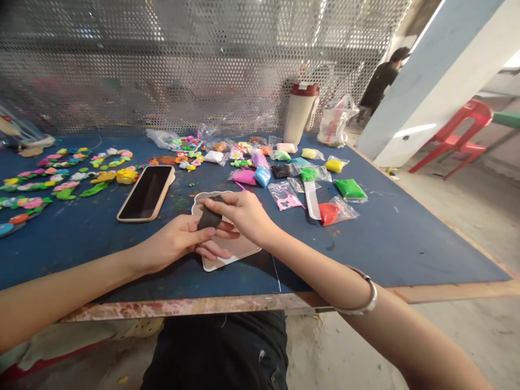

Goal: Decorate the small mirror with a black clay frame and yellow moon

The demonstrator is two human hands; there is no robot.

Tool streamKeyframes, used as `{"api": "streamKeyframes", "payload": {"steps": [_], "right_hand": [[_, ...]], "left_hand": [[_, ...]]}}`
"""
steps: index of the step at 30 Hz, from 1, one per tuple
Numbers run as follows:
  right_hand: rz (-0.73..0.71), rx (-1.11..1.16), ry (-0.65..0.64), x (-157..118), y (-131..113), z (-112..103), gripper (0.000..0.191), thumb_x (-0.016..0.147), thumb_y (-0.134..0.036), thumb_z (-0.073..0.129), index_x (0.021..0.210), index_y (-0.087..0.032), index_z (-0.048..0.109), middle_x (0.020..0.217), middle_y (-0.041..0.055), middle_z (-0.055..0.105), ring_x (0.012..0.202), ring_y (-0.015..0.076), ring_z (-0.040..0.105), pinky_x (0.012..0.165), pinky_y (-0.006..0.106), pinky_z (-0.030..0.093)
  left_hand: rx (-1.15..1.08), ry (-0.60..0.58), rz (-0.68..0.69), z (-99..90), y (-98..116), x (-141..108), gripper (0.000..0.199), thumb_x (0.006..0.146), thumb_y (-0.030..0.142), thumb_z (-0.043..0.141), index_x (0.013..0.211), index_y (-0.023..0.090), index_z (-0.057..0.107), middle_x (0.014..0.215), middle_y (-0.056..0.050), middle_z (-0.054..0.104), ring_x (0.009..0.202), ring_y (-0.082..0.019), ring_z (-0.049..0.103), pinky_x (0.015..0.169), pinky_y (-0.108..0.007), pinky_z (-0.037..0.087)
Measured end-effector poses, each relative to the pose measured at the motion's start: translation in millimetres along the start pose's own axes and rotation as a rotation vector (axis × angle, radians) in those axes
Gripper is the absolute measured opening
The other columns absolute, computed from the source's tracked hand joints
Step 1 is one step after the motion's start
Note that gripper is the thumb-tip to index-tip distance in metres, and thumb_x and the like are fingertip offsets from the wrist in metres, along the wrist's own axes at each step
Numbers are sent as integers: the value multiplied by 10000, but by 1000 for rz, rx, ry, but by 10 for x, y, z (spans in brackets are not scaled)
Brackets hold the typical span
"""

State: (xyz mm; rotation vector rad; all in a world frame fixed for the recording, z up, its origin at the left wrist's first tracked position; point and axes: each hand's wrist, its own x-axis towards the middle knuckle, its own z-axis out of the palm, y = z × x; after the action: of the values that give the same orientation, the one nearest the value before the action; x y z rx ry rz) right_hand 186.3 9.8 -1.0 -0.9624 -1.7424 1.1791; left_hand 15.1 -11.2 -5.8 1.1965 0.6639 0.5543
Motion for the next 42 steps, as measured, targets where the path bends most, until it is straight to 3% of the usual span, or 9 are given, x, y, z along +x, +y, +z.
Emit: {"api": "streamKeyframes", "payload": {"steps": [5,9,15,18,22,27,34,38,42], "right_hand": [[-32,155,145,43,-7,-103,398,817,-314,645,1184,-163,629,1130,93,697,1046,201,633,892,351,507],[-111,27,-3,21,-2,-111,592,722,-241,731,1284,-215,545,1292,97,595,1153,223,570,884,358,519],[-313,-326,-219,-44,9,-22,465,697,-43,677,1143,-171,665,1184,83,661,1093,231,604,857,331,511],[-325,-426,-252,-67,-24,8,389,822,-99,597,1200,-183,639,1069,67,714,951,207,663,837,339,513],[-441,-582,-183,-65,-44,21,392,901,-215,555,1278,-107,563,1158,154,674,1036,244,639,882,383,497],[-584,-674,46,-62,-20,-44,363,884,-286,598,1213,-135,577,1084,117,697,952,215,645,837,361,510],[-783,-832,171,-26,45,-23,223,870,-231,619,1066,-125,623,1167,152,656,1028,248,608,893,414,456],[-838,-922,209,-31,43,-9,152,920,-254,545,998,-153,627,1003,108,676,906,218,600,810,370,453],[-840,-975,189,-63,5,-2,212,974,-206,415,1046,-134,600,840,82,629,782,192,550,701,308,442]], "left_hand": [[-95,-76,76,-35,-13,-3,414,830,300,680,1213,174,584,1326,-165,560,1098,-263,621,916,-383,489],[-126,-113,173,-63,-9,-9,571,782,375,720,1284,183,528,1365,-148,523,1291,-293,453,1028,-399,399],[419,52,145,-10,3,-42,352,859,364,629,1160,182,620,1224,-77,645,1126,-257,588,971,-363,437],[452,53,134,-5,31,-62,332,874,448,576,1002,155,668,972,-67,738,942,-253,676,863,-363,504],[235,11,121,-45,47,-58,502,881,562,494,907,98,683,653,-79,715,656,-234,698,683,-347,545],[-65,63,232,-77,28,-17,333,935,382,485,1056,129,665,955,-107,728,866,-239,686,716,-321,541],[-220,108,274,-54,67,12,285,900,183,474,1138,195,631,1208,-63,623,1002,-209,630,870,-359,512],[52,108,319,-81,67,-7,339,932,338,484,1252,246,543,1287,-52,548,1044,-204,587,884,-355,494],[522,195,377,-135,59,-38,357,905,485,509,1112,199,558,815,-2,622,712,-132,574,677,-249,453]]}}
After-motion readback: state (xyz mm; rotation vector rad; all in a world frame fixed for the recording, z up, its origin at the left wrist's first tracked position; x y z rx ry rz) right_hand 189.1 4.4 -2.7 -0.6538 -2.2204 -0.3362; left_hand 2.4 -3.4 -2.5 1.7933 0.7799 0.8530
